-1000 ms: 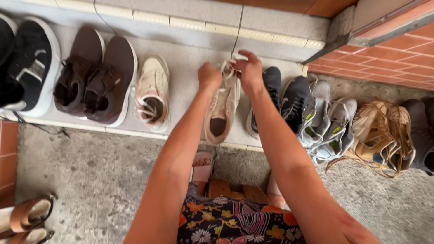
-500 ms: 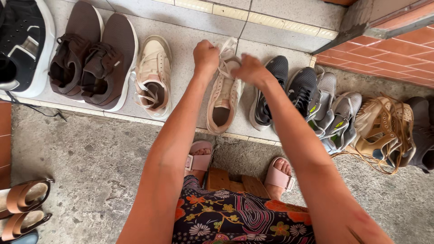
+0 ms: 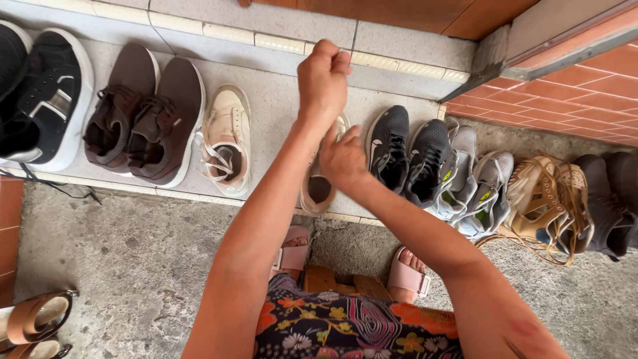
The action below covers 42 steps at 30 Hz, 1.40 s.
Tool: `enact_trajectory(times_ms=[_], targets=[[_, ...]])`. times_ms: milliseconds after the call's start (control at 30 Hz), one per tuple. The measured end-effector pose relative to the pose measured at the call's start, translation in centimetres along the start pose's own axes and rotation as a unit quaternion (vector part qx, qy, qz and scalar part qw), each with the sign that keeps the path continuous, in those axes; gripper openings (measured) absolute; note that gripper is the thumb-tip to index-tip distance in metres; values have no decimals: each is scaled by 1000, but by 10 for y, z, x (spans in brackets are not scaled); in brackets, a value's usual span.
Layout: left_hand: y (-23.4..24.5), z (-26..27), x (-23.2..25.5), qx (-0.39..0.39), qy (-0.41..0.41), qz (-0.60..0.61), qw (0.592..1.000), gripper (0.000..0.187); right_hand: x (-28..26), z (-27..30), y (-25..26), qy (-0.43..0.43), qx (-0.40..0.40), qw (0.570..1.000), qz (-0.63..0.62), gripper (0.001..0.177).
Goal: The person unlaces a pair of brown sneakers, then moves to a pair of white sneakers and unlaces them. The person then relaces the white sneakers and ties the laces. The shoes remain on the entryway step throughout.
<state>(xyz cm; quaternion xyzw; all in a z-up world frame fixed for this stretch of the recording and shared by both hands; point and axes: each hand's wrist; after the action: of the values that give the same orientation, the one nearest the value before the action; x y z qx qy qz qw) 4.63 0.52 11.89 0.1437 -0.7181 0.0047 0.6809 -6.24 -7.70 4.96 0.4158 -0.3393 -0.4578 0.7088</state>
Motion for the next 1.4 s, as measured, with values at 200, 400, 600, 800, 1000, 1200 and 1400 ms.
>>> enact_trajectory(times_ms=[200, 400, 600, 800, 1000, 1200, 1400], targets=[[5, -1, 99, -55, 33, 171, 983, 16, -34, 38, 33, 69, -159, 982, -74, 83], [24, 8, 168, -61, -64, 266, 960, 24, -27, 33, 44, 33, -166, 959, -228, 92], [41, 24, 224, -17, -33, 306, 951, 22, -38, 24, 31, 63, -195, 955, -214, 89], [57, 38, 251, -26, -101, 353, 930, 35, -41, 10, -3, 75, -186, 965, -171, 87], [93, 44, 275, -8, -170, 415, 894, 38, -41, -13, -38, 63, -80, 991, -83, 85], [111, 52, 287, -46, -196, 472, 858, 39, -29, -9, -8, 93, -119, 988, -14, 78], [103, 61, 291, -102, -152, 471, 863, 36, -11, 10, 61, 68, -147, 976, -147, 73]])
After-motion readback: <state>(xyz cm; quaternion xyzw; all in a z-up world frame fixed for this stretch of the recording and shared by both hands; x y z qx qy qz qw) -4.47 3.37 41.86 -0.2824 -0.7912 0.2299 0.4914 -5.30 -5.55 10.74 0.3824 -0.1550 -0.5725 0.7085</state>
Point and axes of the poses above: each hand's wrist, its own z-axis away from the middle knuckle, its own y-axis out of the back of the hand, x = y × z, and after that the axes turned 2 degrees about -x, right-handed
